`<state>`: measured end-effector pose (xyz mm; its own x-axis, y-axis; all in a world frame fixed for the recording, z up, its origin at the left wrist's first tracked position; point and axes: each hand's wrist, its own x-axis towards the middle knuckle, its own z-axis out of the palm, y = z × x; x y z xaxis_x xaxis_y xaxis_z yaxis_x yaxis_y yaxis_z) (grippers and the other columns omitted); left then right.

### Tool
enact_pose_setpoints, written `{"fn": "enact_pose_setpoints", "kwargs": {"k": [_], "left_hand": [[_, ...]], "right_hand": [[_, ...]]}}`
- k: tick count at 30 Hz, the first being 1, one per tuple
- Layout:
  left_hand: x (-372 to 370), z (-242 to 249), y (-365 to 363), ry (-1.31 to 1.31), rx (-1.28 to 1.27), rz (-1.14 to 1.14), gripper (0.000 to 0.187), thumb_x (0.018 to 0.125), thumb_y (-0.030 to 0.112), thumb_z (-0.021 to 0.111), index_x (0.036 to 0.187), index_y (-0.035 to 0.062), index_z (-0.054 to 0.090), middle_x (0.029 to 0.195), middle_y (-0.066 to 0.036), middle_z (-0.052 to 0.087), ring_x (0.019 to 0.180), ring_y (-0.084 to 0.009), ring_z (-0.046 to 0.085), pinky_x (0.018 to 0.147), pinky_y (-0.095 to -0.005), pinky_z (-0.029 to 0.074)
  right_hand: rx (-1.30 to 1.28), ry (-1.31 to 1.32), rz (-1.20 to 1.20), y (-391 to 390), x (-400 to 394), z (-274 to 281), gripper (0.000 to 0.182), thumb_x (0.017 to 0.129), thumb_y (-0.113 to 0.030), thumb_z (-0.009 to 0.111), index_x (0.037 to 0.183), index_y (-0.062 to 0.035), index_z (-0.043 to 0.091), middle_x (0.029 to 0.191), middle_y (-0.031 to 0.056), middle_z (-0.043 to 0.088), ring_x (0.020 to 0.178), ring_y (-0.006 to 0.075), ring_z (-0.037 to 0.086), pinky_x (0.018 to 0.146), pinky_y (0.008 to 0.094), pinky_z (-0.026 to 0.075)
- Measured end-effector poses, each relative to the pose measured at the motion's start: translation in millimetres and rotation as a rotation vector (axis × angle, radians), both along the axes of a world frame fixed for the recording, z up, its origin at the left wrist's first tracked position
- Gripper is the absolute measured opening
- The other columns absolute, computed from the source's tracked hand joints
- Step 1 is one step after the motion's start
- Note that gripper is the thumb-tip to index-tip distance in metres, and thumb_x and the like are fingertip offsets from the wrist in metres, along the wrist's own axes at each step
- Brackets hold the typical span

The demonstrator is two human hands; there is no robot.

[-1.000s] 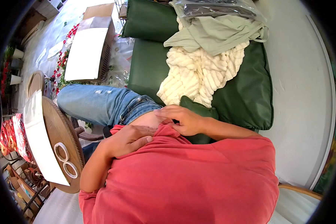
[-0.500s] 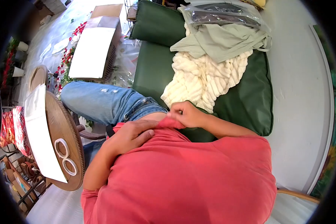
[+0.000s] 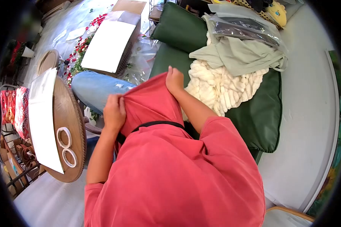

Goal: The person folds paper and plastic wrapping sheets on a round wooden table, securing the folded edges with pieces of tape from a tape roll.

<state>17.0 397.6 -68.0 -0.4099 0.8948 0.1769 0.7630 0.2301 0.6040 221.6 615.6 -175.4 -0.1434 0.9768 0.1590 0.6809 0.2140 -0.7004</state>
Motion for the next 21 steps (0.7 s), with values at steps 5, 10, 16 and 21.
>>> {"fn": "enact_pose_setpoints", "kwargs": {"k": [5, 10, 16, 21], "left_hand": [[3, 23, -33, -0.297, -0.086, -0.089, 0.026, 0.095, 0.018, 0.076, 0.113, 0.0019, 0.065, 0.099, -0.019, 0.064, 0.092, -0.0408, 0.066, 0.082, -0.047, 0.054], [-5, 6, -129, -0.265, -0.041, 0.019, 0.026, 0.094, 0.013, 0.075, 0.114, -0.0015, 0.067, 0.11, -0.021, 0.069, 0.101, -0.041, 0.067, 0.09, -0.0465, 0.053], [95, -24, -264, -0.272, 0.148, 0.928, 0.023, 0.093, 0.007, 0.072, 0.114, -0.0005, 0.067, 0.107, -0.017, 0.068, 0.093, -0.0301, 0.066, 0.086, -0.0396, 0.053], [228, -96, -322, -1.074, 0.192, 1.358, 0.018, 0.096, 0.009, 0.074, 0.111, 0.0027, 0.066, 0.102, -0.007, 0.068, 0.087, -0.0155, 0.064, 0.081, -0.031, 0.053]], "right_hand": [[-0.04, -0.247, 0.149, -6, 51, -42, 0.048, 0.113, -0.031, 0.046, 0.087, 0.0025, 0.067, 0.093, 0.0322, 0.07, 0.089, 0.0537, 0.066, 0.082, 0.062, 0.049], [-0.242, -0.079, 0.458, -33, 83, 9, 0.037, 0.11, -0.034, 0.057, 0.115, 0.0019, 0.064, 0.111, 0.025, 0.065, 0.105, 0.0404, 0.064, 0.092, 0.0468, 0.051], [-0.683, -0.019, 0.579, -68, 95, 30, 0.033, 0.106, -0.025, 0.065, 0.127, 0.0014, 0.066, 0.114, 0.0213, 0.072, 0.099, 0.0307, 0.07, 0.091, 0.0397, 0.055], [-0.362, -0.322, 0.776, -4, 63, 9, 0.014, 0.102, -0.01, 0.067, 0.108, 0.0026, 0.072, 0.09, 0.0174, 0.076, 0.081, 0.0233, 0.072, 0.075, 0.0361, 0.058]]}}
